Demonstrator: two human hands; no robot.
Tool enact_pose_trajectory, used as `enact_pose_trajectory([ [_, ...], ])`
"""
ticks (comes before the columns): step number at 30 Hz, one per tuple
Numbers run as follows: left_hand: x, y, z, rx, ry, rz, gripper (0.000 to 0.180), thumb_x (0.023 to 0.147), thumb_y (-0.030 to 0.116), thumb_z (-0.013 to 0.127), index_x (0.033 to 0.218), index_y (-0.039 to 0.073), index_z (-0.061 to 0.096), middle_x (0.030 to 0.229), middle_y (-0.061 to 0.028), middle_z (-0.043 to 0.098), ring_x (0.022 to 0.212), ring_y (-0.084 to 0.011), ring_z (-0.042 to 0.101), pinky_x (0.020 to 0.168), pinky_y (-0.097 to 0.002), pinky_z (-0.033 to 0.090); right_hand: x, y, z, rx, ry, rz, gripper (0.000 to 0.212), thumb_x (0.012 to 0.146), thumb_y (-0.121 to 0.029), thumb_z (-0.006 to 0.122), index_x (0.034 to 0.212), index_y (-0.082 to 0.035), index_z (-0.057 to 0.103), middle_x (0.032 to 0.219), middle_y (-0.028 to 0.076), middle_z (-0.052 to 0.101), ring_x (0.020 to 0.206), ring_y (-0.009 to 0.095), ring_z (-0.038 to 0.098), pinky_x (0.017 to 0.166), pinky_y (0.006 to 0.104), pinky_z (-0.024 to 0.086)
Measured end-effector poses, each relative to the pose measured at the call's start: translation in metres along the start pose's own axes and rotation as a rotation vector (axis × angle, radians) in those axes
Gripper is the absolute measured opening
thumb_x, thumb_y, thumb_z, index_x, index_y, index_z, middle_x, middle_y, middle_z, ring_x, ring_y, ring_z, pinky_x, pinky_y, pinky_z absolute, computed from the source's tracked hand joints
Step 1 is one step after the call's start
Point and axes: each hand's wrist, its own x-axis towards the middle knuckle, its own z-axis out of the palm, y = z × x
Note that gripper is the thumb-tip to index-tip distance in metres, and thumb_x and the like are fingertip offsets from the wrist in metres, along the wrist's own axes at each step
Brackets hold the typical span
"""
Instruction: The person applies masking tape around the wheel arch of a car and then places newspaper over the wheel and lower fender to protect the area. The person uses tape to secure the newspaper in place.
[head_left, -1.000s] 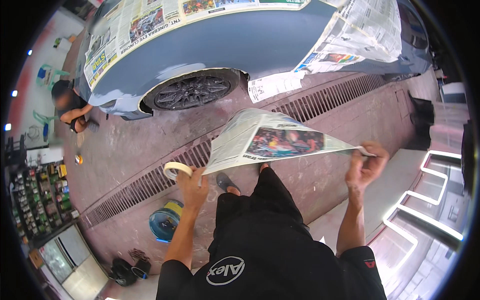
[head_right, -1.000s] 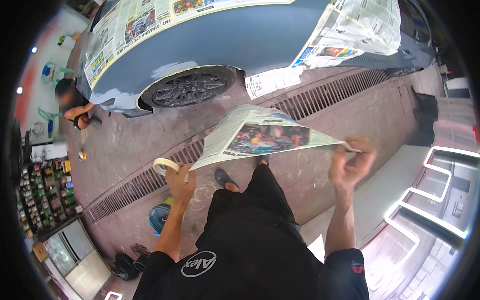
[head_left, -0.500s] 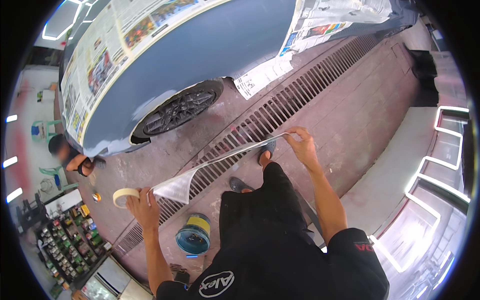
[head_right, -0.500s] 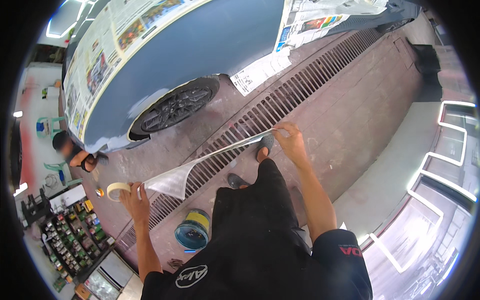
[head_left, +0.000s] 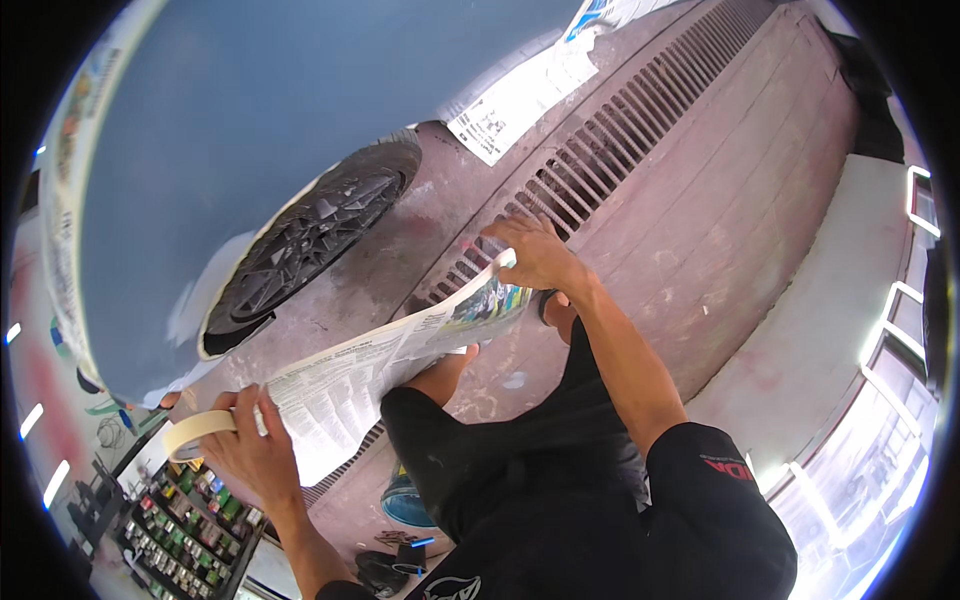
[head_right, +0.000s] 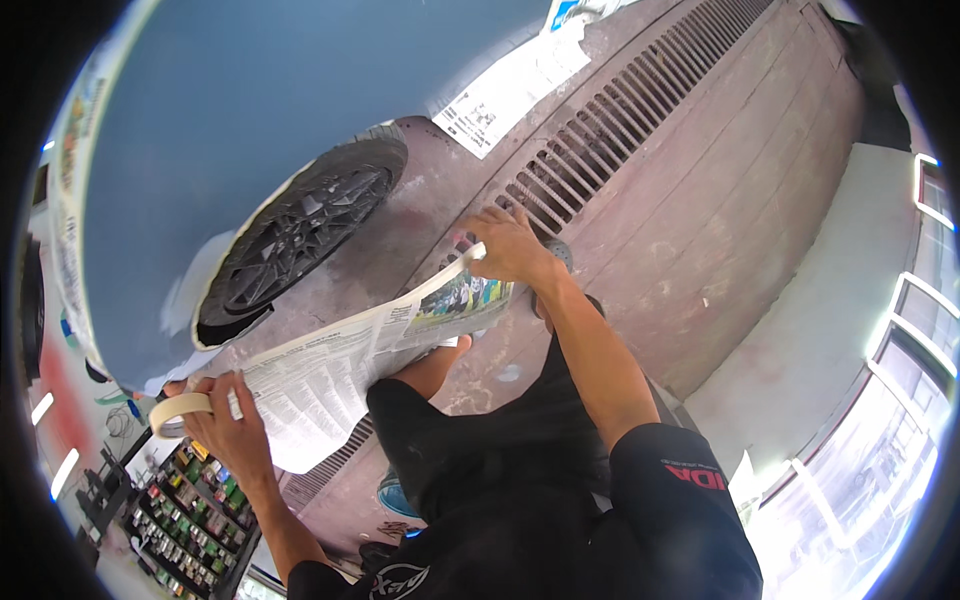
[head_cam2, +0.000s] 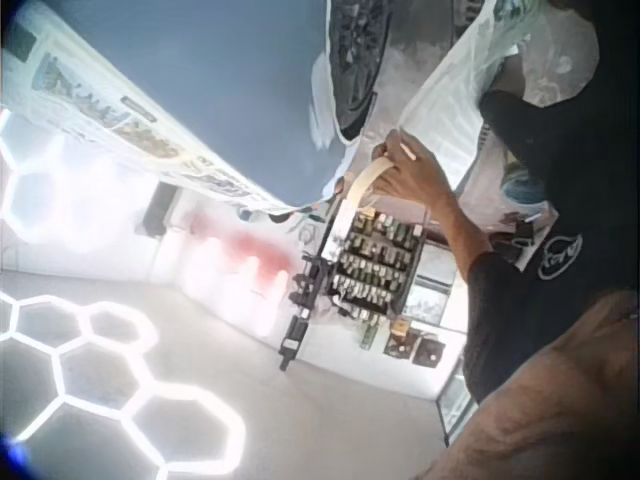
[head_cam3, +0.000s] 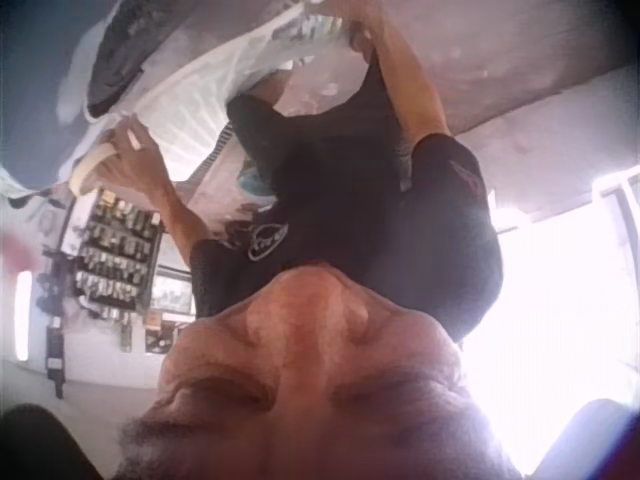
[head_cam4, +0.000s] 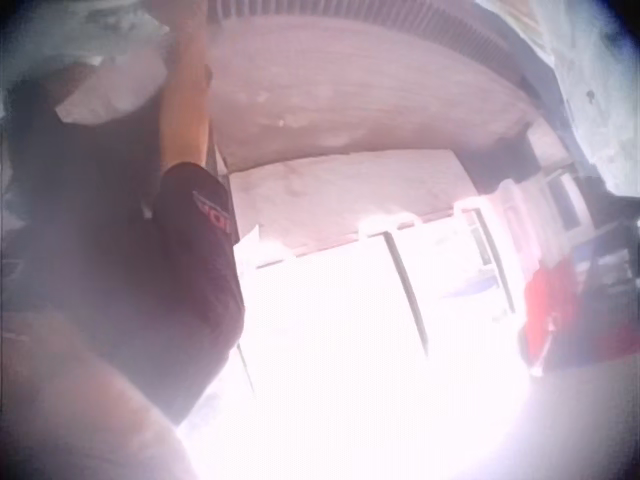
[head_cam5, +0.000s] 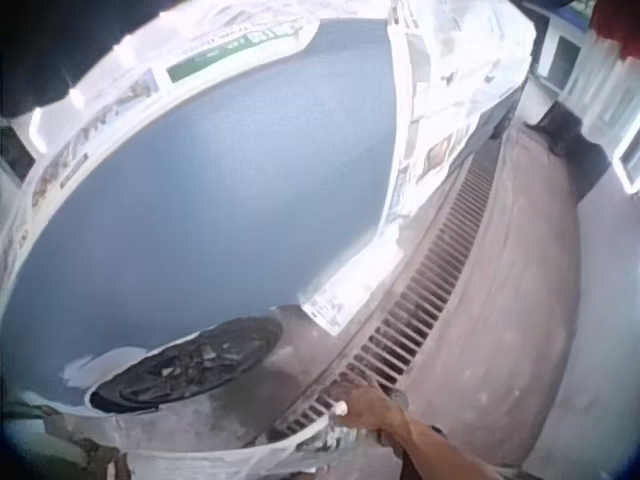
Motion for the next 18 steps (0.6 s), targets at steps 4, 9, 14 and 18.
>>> enact_pose_trajectory([
  [4, 0.024, 0.015, 0.064, -0.046, 0.111, -0.053, 0.015, 0.09, 0.015, 0.085, 0.102, 0.011, 0.077, 0.106, -0.0062, 0.069, 0.103, -0.0293, 0.062, 0.09, -0.0447, 0.042, 0.038, 0.045, 0.05, 0.346, -0.299, 0.146, 0.034, 0.093, -0.033, 0.07, 0.112, -0.008, 0.08, 0.105, 0.019, 0.079, 0.101, 0.036, 0.076, 0.103, 0.0481, 0.053],
  [9, 0.041, 0.037, 0.137, -0.21, 0.256, -0.135, 0.01, 0.094, 0.004, 0.08, 0.103, 0.001, 0.077, 0.104, -0.0114, 0.069, 0.092, -0.0251, 0.067, 0.075, -0.0395, 0.054, 0.096, 0.104, 0.128, 0.345, 0.056, 0.239, 0.031, 0.095, -0.03, 0.071, 0.11, -0.005, 0.078, 0.099, 0.018, 0.08, 0.095, 0.036, 0.077, 0.091, 0.0462, 0.058],
  [14, 0.058, 0.07, 0.201, -0.11, 0.47, -0.026, 0.013, 0.095, -0.003, 0.077, 0.108, -0.001, 0.074, 0.099, -0.0124, 0.073, 0.093, -0.0258, 0.07, 0.079, -0.0362, 0.061, 0.158, 0.161, 0.181, 0.399, 0.293, 0.209, 0.029, 0.095, -0.028, 0.073, 0.107, -0.002, 0.079, 0.095, 0.02, 0.079, 0.089, 0.037, 0.076, 0.084, 0.0452, 0.059],
  [18, 0.076, 0.082, 0.242, -0.102, 0.596, 0.074, 0.014, 0.093, -0.001, 0.078, 0.106, 0.003, 0.078, 0.101, -0.0089, 0.074, 0.094, -0.0235, 0.07, 0.079, -0.0391, 0.059, 0.199, 0.207, 0.222, 0.571, 0.413, 0.275, 0.032, 0.097, -0.029, 0.075, 0.11, 0.0, 0.079, 0.09, 0.017, 0.078, 0.084, 0.029, 0.075, 0.08, 0.0413, 0.058],
])
